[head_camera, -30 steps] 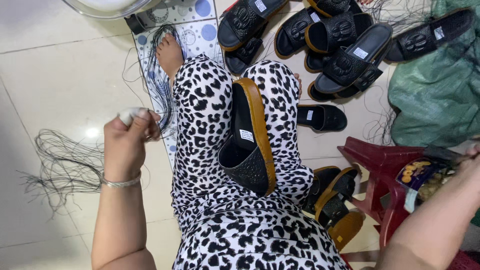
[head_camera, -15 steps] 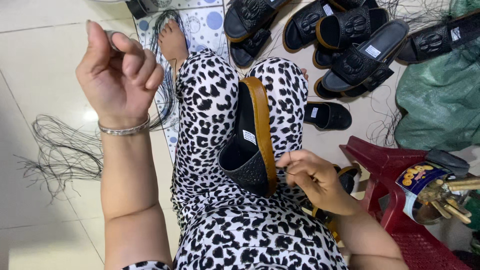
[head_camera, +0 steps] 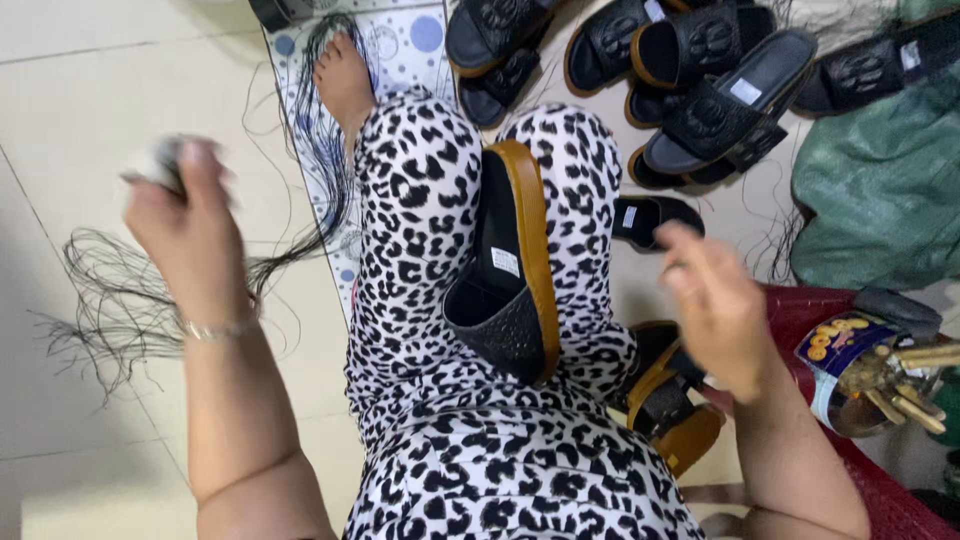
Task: The person sits on the floor and uses a needle and thread to stitch the upper part of a black slide sandal to its brown sole, working around the edge one stitch at a time.
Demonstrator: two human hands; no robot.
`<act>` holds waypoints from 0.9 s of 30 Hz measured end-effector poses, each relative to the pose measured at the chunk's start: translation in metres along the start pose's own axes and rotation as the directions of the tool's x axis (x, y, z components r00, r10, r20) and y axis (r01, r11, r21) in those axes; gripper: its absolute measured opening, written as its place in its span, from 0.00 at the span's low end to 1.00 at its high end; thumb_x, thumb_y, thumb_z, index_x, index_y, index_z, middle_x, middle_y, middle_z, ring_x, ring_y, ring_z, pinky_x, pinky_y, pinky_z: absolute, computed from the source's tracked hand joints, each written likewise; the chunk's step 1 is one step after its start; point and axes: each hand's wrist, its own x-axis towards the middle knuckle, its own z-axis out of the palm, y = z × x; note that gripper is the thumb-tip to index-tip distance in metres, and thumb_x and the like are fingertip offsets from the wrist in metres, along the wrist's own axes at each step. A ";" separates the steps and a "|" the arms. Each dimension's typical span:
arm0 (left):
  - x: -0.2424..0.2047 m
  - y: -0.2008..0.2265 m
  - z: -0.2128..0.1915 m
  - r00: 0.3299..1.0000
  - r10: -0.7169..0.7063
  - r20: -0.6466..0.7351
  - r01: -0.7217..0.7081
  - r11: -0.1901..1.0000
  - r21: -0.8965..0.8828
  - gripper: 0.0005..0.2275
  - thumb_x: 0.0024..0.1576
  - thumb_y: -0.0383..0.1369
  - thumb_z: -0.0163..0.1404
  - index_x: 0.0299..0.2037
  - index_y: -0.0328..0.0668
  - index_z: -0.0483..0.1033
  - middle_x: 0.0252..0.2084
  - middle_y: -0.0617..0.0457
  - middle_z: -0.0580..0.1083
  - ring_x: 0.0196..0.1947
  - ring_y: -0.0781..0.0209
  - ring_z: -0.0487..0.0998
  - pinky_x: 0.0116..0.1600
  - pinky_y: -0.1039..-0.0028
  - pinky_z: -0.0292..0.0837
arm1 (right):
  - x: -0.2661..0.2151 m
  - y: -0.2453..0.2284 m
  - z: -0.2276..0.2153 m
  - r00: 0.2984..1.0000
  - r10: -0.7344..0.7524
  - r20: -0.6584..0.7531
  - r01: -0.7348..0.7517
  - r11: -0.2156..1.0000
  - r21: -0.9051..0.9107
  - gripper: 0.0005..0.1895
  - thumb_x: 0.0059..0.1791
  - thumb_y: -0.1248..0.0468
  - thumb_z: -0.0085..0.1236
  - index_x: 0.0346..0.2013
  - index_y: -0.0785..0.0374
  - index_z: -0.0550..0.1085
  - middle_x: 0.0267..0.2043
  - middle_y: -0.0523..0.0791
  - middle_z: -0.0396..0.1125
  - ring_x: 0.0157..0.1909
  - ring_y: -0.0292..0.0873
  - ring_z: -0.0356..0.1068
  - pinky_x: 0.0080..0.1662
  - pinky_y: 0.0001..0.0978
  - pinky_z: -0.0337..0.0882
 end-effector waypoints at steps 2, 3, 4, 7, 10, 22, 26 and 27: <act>-0.047 0.053 0.003 0.965 -0.239 0.105 0.249 0.965 -0.087 0.11 0.67 0.44 0.44 0.40 0.54 0.78 0.31 0.62 0.73 0.31 0.71 0.69 0.42 0.74 0.65 | -0.005 -0.013 0.005 0.915 -0.394 0.086 0.403 0.905 -0.139 0.10 0.53 0.80 0.47 0.31 0.69 0.73 0.44 0.56 0.72 0.54 0.58 0.73 0.53 0.35 0.80; -0.070 0.076 0.013 0.937 -0.091 0.337 0.160 0.970 -0.183 0.12 0.62 0.44 0.51 0.32 0.48 0.80 0.26 0.54 0.75 0.26 0.63 0.73 0.36 0.72 0.73 | -0.007 -0.024 0.007 0.936 -0.308 0.169 0.328 0.939 -0.104 0.12 0.52 0.74 0.49 0.47 0.57 0.72 0.39 0.51 0.73 0.41 0.50 0.74 0.40 0.32 0.78; -0.092 0.099 0.023 0.842 0.080 0.533 0.095 0.951 -0.293 0.15 0.56 0.45 0.59 0.24 0.43 0.81 0.20 0.46 0.77 0.20 0.54 0.78 0.31 0.69 0.80 | -0.010 -0.035 0.011 0.941 -0.221 0.256 0.247 0.966 -0.077 0.25 0.51 0.68 0.51 0.63 0.45 0.72 0.35 0.47 0.74 0.27 0.42 0.73 0.27 0.30 0.75; -0.121 0.077 0.050 0.654 0.489 0.577 -0.372 0.873 -0.317 0.20 0.47 0.45 0.67 0.24 0.31 0.81 0.27 0.37 0.79 0.27 0.43 0.82 0.34 0.63 0.80 | 0.001 -0.054 0.009 0.923 -0.266 0.278 0.316 0.936 -0.153 0.22 0.51 0.70 0.53 0.57 0.48 0.77 0.32 0.48 0.73 0.28 0.48 0.77 0.26 0.39 0.76; -0.122 0.078 0.052 0.570 0.640 0.515 -0.510 0.767 -0.388 0.21 0.50 0.41 0.64 0.16 0.33 0.70 0.23 0.45 0.71 0.26 0.42 0.76 0.29 0.64 0.71 | 0.001 -0.058 0.012 0.918 -0.289 0.271 0.366 0.879 -0.304 0.21 0.51 0.68 0.53 0.55 0.42 0.77 0.30 0.46 0.71 0.23 0.44 0.71 0.25 0.33 0.71; -0.119 0.084 0.067 0.379 0.860 0.342 -0.766 0.499 -0.406 0.16 0.52 0.36 0.62 0.17 0.34 0.75 0.47 0.42 0.77 0.45 0.41 0.77 0.30 0.66 0.74 | 0.002 -0.048 0.061 0.899 -0.394 0.190 0.431 0.728 -0.533 0.11 0.57 0.56 0.47 0.35 0.57 0.71 0.25 0.43 0.63 0.24 0.43 0.67 0.25 0.32 0.69; -0.084 0.074 0.038 0.333 0.632 0.700 -0.593 0.717 -0.366 0.11 0.53 0.34 0.62 0.28 0.30 0.82 0.34 0.36 0.80 0.37 0.39 0.82 0.37 0.61 0.78 | 0.004 -0.049 0.050 0.936 -0.326 0.132 0.351 0.886 -0.304 0.11 0.56 0.54 0.49 0.40 0.56 0.74 0.29 0.40 0.68 0.30 0.43 0.74 0.31 0.32 0.74; -0.079 0.075 0.034 0.346 0.632 0.693 -0.349 0.772 -0.530 0.09 0.55 0.33 0.60 0.29 0.33 0.81 0.34 0.40 0.80 0.39 0.43 0.81 0.43 0.61 0.77 | 0.002 -0.048 0.050 0.947 -0.294 0.131 0.320 0.906 -0.276 0.10 0.56 0.54 0.50 0.42 0.55 0.75 0.31 0.40 0.70 0.32 0.43 0.75 0.31 0.33 0.75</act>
